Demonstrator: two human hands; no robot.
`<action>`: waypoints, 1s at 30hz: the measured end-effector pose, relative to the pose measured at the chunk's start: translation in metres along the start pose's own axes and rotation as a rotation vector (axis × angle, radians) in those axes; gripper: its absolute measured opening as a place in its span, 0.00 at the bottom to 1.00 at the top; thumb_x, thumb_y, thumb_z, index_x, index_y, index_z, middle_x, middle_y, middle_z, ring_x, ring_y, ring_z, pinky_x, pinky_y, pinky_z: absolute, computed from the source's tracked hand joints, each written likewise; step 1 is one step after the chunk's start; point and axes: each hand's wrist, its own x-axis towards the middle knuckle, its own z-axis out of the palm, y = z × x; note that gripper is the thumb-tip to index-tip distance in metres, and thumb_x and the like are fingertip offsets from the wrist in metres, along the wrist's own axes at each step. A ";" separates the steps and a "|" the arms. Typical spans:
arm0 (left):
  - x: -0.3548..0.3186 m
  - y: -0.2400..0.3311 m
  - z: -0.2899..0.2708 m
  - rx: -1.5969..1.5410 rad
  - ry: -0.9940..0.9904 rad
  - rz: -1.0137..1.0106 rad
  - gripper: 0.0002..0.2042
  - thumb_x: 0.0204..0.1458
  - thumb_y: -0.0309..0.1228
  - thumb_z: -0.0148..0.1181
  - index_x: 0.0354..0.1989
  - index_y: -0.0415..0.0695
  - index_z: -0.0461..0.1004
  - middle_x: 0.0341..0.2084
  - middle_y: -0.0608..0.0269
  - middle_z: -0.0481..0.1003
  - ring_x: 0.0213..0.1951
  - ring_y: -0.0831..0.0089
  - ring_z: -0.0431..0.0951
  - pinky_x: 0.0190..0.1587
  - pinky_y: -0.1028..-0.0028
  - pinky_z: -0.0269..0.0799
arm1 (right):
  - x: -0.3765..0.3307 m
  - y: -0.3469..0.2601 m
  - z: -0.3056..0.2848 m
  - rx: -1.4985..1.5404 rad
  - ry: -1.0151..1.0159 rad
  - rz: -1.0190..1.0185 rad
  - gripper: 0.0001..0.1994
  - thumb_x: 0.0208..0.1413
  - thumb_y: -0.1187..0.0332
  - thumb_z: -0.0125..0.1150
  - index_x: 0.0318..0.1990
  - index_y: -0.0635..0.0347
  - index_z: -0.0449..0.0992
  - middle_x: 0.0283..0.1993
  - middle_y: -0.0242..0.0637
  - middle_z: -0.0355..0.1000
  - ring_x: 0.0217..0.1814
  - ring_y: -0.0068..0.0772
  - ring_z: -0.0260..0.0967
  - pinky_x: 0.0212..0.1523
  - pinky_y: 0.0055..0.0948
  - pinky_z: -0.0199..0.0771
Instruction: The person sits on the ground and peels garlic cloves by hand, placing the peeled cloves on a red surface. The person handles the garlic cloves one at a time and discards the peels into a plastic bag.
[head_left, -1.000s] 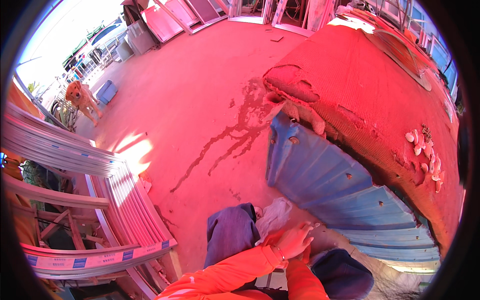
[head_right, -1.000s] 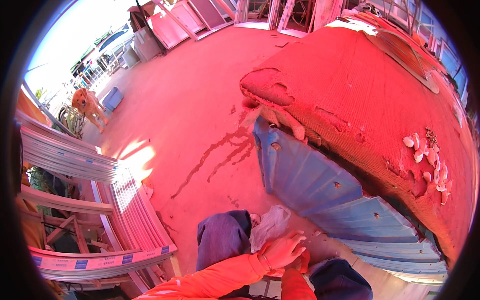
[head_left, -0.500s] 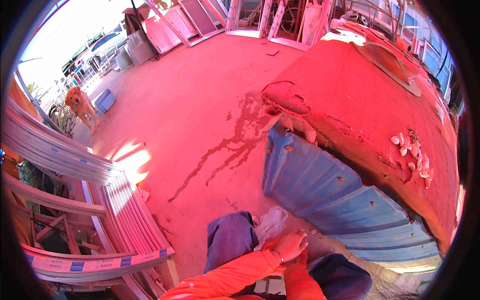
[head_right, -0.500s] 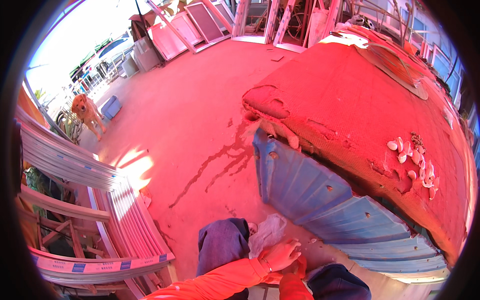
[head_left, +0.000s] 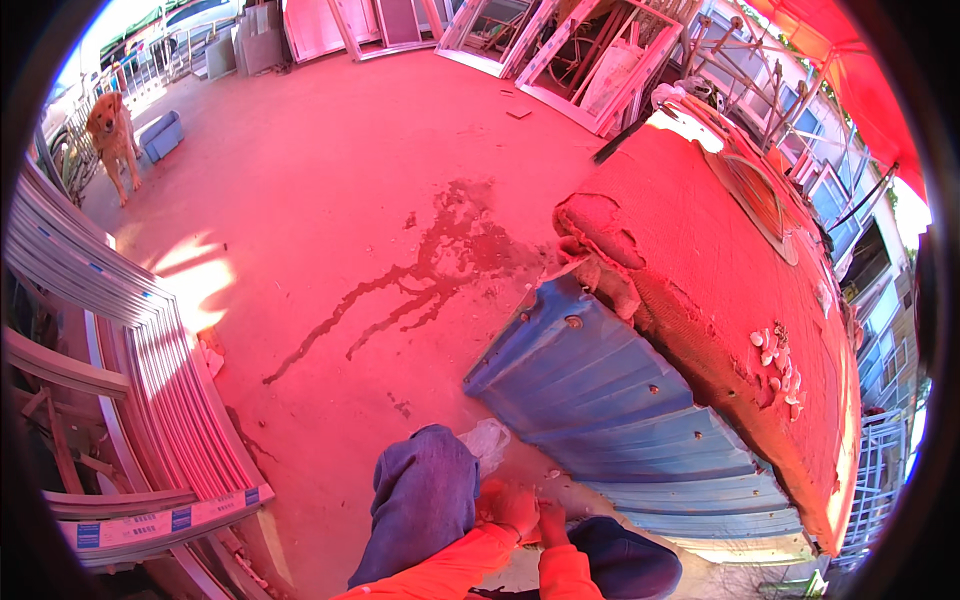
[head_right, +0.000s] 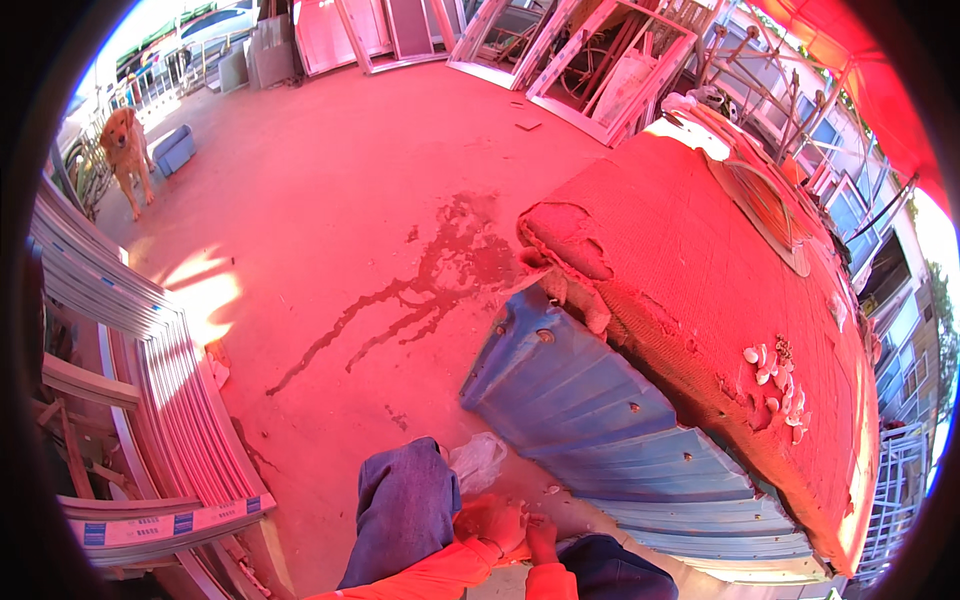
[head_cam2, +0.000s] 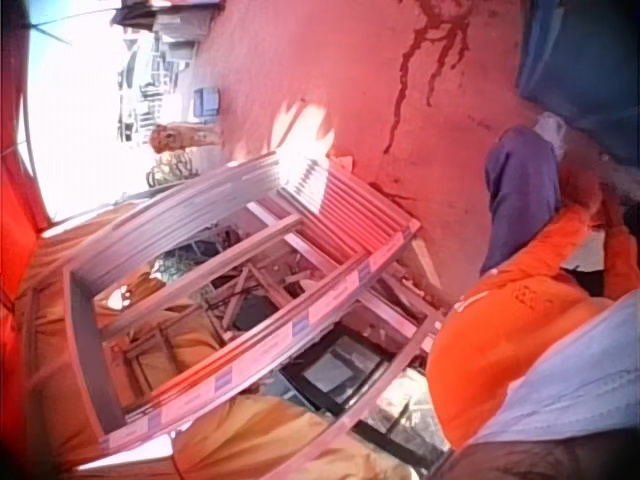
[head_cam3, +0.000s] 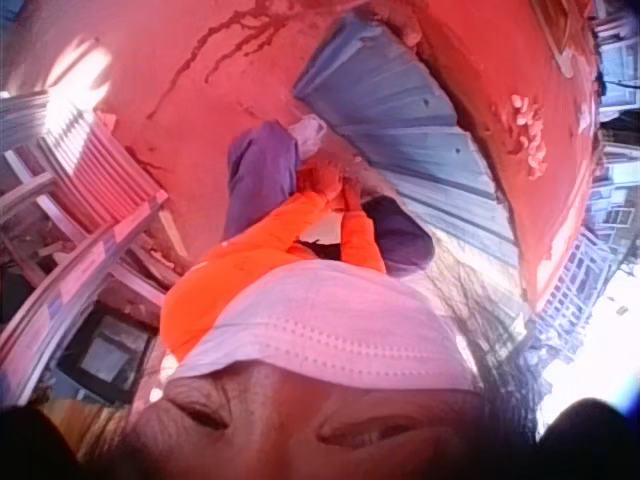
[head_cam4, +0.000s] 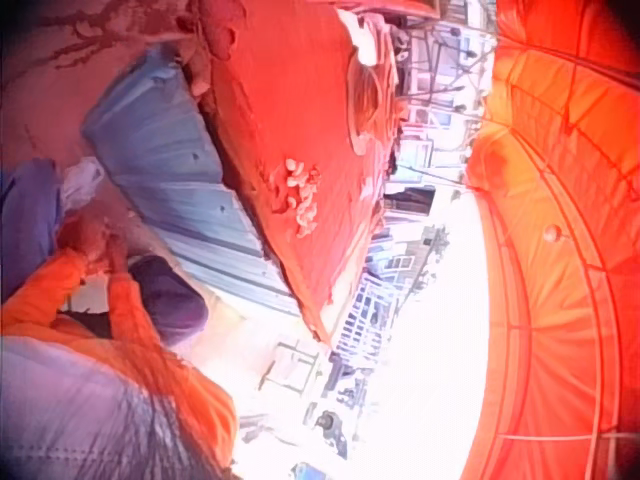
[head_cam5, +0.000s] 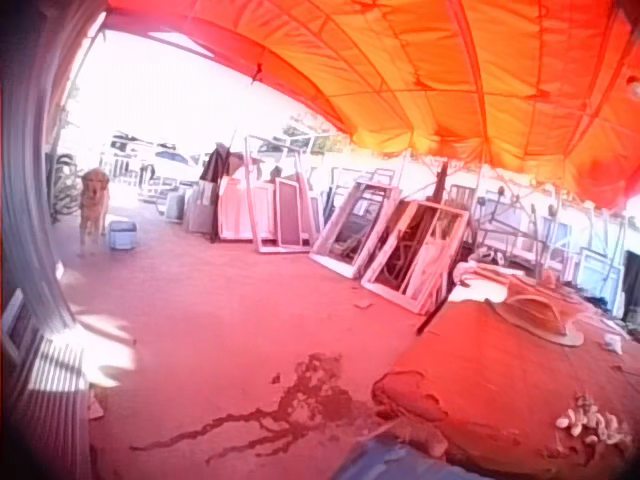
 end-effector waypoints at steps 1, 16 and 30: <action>0.001 0.001 0.006 0.007 -0.055 -0.033 0.11 0.57 0.36 0.57 0.40 0.42 0.79 0.40 0.46 0.79 0.42 0.47 0.80 0.42 0.51 0.75 | -0.004 -0.004 -0.009 0.058 -0.009 0.028 0.13 0.59 0.67 0.69 0.46 0.64 0.76 0.41 0.37 0.79 0.40 0.26 0.75 0.42 0.26 0.76; 0.001 0.008 0.043 -0.308 -0.089 -0.236 0.11 0.57 0.39 0.56 0.38 0.44 0.76 0.32 0.46 0.78 0.36 0.45 0.79 0.38 0.50 0.73 | -0.036 -0.095 -0.032 0.173 -0.091 0.119 0.08 0.65 0.70 0.60 0.48 0.62 0.75 0.43 0.32 0.77 0.44 0.21 0.74 0.47 0.24 0.74; -0.007 0.005 0.027 -0.176 -0.149 -0.077 0.07 0.46 0.32 0.65 0.32 0.44 0.80 0.31 0.49 0.78 0.39 0.49 0.79 0.42 0.54 0.74 | -0.032 -0.080 -0.037 -0.050 -0.039 -0.067 0.05 0.59 0.76 0.65 0.36 0.71 0.79 0.32 0.37 0.79 0.32 0.24 0.77 0.35 0.25 0.81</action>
